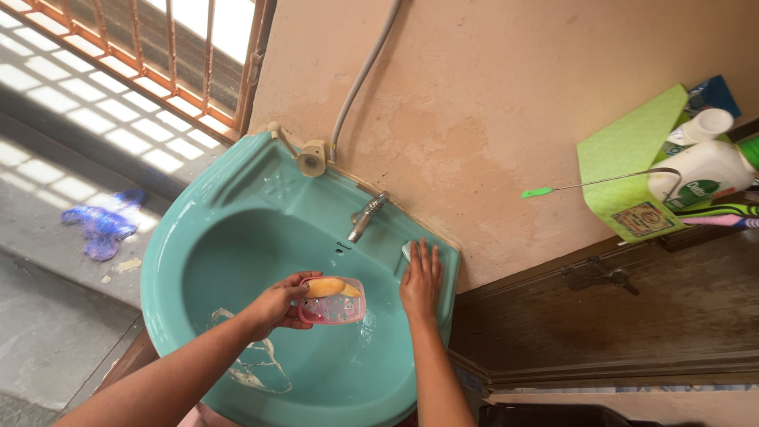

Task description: The person cleans a green bathroom sink by hand using a purple cloth and water, scrubbing the faucet, the interior of the basin, and a small pink plastic container.

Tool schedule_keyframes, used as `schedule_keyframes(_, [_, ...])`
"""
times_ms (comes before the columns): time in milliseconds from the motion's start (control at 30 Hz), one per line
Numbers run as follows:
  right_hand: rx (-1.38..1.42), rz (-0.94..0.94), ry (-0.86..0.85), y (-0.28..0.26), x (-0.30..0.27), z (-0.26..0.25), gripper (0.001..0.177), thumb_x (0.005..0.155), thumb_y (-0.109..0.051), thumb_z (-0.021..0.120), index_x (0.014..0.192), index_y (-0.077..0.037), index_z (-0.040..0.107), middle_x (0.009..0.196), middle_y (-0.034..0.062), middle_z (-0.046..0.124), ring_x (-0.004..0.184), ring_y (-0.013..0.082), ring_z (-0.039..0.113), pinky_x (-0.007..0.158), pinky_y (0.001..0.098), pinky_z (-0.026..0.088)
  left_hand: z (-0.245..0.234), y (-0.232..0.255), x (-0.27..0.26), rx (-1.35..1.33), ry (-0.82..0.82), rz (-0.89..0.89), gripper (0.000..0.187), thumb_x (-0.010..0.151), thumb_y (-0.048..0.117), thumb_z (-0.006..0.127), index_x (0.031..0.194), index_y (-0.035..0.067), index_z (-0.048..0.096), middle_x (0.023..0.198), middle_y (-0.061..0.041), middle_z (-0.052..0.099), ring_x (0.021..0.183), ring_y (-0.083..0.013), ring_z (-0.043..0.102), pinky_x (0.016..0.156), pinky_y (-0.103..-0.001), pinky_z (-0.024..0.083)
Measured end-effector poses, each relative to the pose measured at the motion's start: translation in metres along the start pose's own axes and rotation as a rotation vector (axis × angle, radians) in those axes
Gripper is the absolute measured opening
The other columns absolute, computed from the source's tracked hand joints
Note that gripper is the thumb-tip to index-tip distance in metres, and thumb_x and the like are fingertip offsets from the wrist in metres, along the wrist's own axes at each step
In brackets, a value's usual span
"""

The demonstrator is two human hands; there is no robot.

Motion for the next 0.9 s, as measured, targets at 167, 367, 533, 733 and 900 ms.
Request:
schedule_keyframes(167, [0.767, -0.198, -0.173, -0.099, -0.007, -0.039, 0.013, 0.090, -0.012, 0.068, 0.102, -0.013, 0.065, 0.127, 0.0028, 0.074, 0.121, 0.0267, 0.066, 0.106, 0.0410, 0.051, -0.012, 0.001, 0.006, 0.059, 0.032, -0.010, 0.045, 0.103, 0.031, 0.041, 0.147, 0.027, 0.052, 0.123, -0.006, 0.070, 0.093, -0.0210, 0.074, 0.082, -0.037, 0.064])
schedule_keyframes(367, [0.648, -0.292, -0.344, -0.163, -0.003, -0.078, 0.035, 0.087, -0.011, 0.072, 0.122, -0.007, 0.070, 0.117, 0.0079, 0.070, 0.108, 0.0273, 0.065, 0.090, 0.0419, 0.051, -0.018, 0.001, 0.006, 0.161, -0.010, -0.035, 0.044, 0.103, 0.033, 0.041, 0.145, 0.026, 0.053, 0.114, -0.011, 0.072, 0.078, -0.0230, 0.071, 0.078, -0.038, 0.063])
schedule_keyframes(533, [0.633, -0.320, -0.539, -0.164, -0.011, -0.067, 0.039, 0.080, -0.012, 0.076, 0.119, -0.007, 0.071, 0.106, 0.0085, 0.069, 0.091, 0.0284, 0.066, 0.080, 0.0422, 0.055, -0.010, -0.002, 0.000, 0.179, -0.044, -0.069, 0.044, 0.102, 0.032, 0.043, 0.143, 0.022, 0.056, 0.111, -0.012, 0.073, 0.077, -0.0210, 0.073, 0.077, -0.036, 0.065])
schedule_keyframes(733, [0.659, -0.154, -0.472, -0.135, -0.019, -0.042, 0.028, 0.089, -0.010, 0.068, 0.115, -0.015, 0.076, 0.088, 0.0077, 0.070, 0.085, 0.0289, 0.068, 0.074, 0.0428, 0.056, -0.003, 0.008, -0.005, 0.186, -0.039, -0.084, 0.046, 0.099, 0.028, 0.051, 0.144, 0.022, 0.055, 0.115, -0.010, 0.072, 0.080, -0.0225, 0.074, 0.077, -0.038, 0.065])
schedule_keyframes(900, [0.435, 0.196, -0.179, -0.013, 0.011, -0.005, 0.019, 0.088, -0.011, 0.068, 0.105, -0.012, 0.076, 0.095, 0.0116, 0.072, 0.088, 0.0347, 0.069, 0.079, 0.0441, 0.056, -0.026, 0.010, 0.003, 0.123, 0.074, -0.053, 0.046, 0.099, 0.029, 0.050, 0.145, 0.023, 0.054, 0.117, -0.010, 0.072, 0.089, -0.0214, 0.074, 0.078, -0.037, 0.064])
Point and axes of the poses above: each hand's wrist, its own x-axis towards the middle knuckle, its own z-axis out of the palm, y = z × x, the point moved 8 cm from there along x, towards the middle knuckle
